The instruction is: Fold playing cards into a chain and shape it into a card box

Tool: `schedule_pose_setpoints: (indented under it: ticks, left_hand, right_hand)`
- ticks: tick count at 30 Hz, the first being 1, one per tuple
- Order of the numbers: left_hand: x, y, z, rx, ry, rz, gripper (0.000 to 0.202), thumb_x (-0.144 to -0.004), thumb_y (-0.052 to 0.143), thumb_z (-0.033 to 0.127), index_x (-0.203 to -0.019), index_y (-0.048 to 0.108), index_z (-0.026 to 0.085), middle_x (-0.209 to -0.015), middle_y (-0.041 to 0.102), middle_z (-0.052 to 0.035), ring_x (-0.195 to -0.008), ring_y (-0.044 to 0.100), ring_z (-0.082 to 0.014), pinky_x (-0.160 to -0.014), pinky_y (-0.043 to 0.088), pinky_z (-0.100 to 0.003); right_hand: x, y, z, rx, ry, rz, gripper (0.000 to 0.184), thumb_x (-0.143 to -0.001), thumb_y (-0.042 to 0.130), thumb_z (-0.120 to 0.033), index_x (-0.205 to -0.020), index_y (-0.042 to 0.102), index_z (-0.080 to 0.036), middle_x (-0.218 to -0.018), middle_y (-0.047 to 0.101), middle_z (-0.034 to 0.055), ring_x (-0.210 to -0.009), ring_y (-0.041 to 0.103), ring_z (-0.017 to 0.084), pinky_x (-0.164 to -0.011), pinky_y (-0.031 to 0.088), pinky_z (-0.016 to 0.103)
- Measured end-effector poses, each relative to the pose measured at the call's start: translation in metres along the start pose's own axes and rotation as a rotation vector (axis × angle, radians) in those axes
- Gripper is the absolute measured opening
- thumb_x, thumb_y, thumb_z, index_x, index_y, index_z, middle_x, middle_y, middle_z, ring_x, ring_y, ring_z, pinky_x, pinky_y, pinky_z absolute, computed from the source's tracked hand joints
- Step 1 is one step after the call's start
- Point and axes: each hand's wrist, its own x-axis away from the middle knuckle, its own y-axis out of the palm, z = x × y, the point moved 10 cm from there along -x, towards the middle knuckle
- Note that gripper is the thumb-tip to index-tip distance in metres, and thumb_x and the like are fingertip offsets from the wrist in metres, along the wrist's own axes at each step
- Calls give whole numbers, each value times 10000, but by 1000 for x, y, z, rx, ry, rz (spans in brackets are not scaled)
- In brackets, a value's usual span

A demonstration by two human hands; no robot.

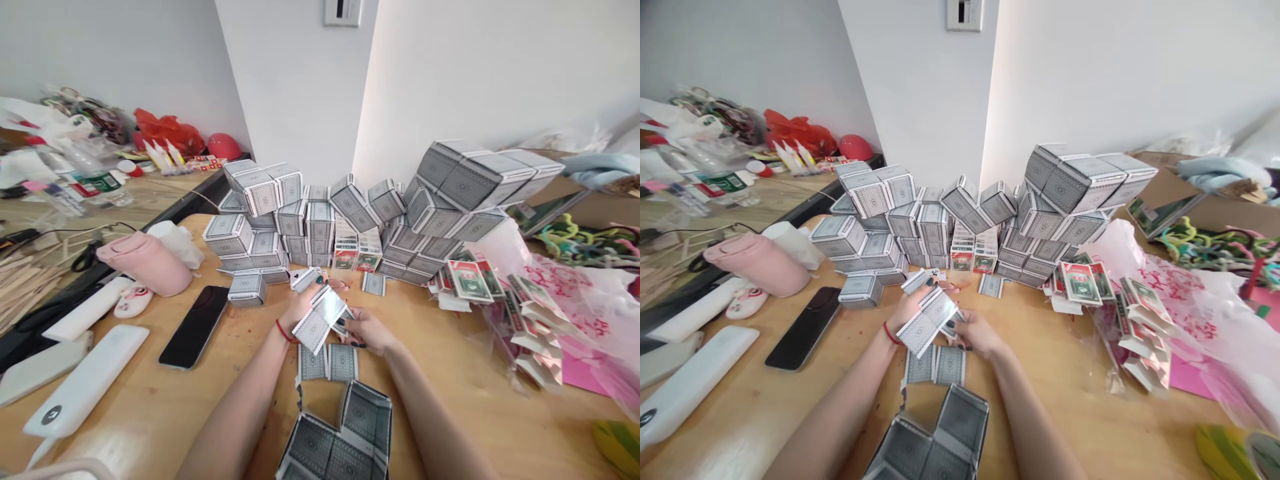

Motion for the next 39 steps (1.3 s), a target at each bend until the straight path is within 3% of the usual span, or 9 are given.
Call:
schedule_pose_setpoints:
  ticks: [8, 14, 19, 23, 26, 30, 39]
  left_hand:
    - [-4, 6, -5, -56, -33, -87, 301, -788, 519, 371, -935, 624, 130, -962, 667, -118, -1034, 565, -269, -892, 424, -396]
    - [-9, 1, -15, 14, -67, -79, 234, -790, 517, 304, -916, 607, 130, -932, 667, -108, -1023, 571, -253, -927, 395, -397]
    - [-2, 3, 2, 188, 53, -99, 207, -734, 539, 196, -933, 573, 153, -920, 652, -92, -984, 585, -245, -932, 377, -431]
    - [2, 1, 21, 291, 164, -46, 262, -750, 542, 330, -956, 546, 169, -836, 619, -56, -871, 605, -215, -906, 386, -441]
    - [-2, -1, 19, 295, 143, -1, 262, -784, 488, 412, -854, 533, 163, -682, 543, -7, -730, 590, -163, -885, 403, -422]
    - [-8, -2, 15, 312, 136, -9, 225, -795, 466, 367, -694, 459, 166, -612, 442, 17, -634, 539, -125, -866, 414, -385]
    - [-6, -4, 12, 291, 142, 11, 165, -781, 466, 318, -703, 422, 180, -647, 403, 21, -652, 511, -117, -835, 412, -340]
  right_hand:
    - [0, 3, -8, 76, -49, 14, 269, -694, 606, -385, -613, 516, -145, -524, 573, -3, -347, 379, 44, -350, 208, 190]
    - [-1, 3, -9, 86, -64, 13, 312, -701, 607, -427, -619, 527, -137, -505, 548, -13, -360, 376, 43, -362, 222, 185]
    - [1, 9, -11, 68, -52, -27, 336, -697, 610, -459, -655, 529, -136, -575, 578, 2, -391, 396, 43, -374, 237, 178]
    - [2, 12, -12, 54, -38, -25, 342, -680, 625, -466, -663, 525, -139, -579, 588, 7, -396, 401, 47, -376, 251, 177]
    - [1, 11, -13, 27, -40, -3, 333, -679, 623, -458, -664, 519, -141, -579, 595, 10, -382, 396, 45, -366, 245, 178]
    - [0, 12, -12, 17, -41, 14, 307, -689, 608, -416, -603, 519, -135, -539, 576, 8, -363, 380, 41, -353, 236, 183]
    - [-1, 6, -13, -9, -17, 126, 267, -678, 610, -361, -569, 490, -149, -449, 523, -23, -319, 333, 32, -326, 230, 175]
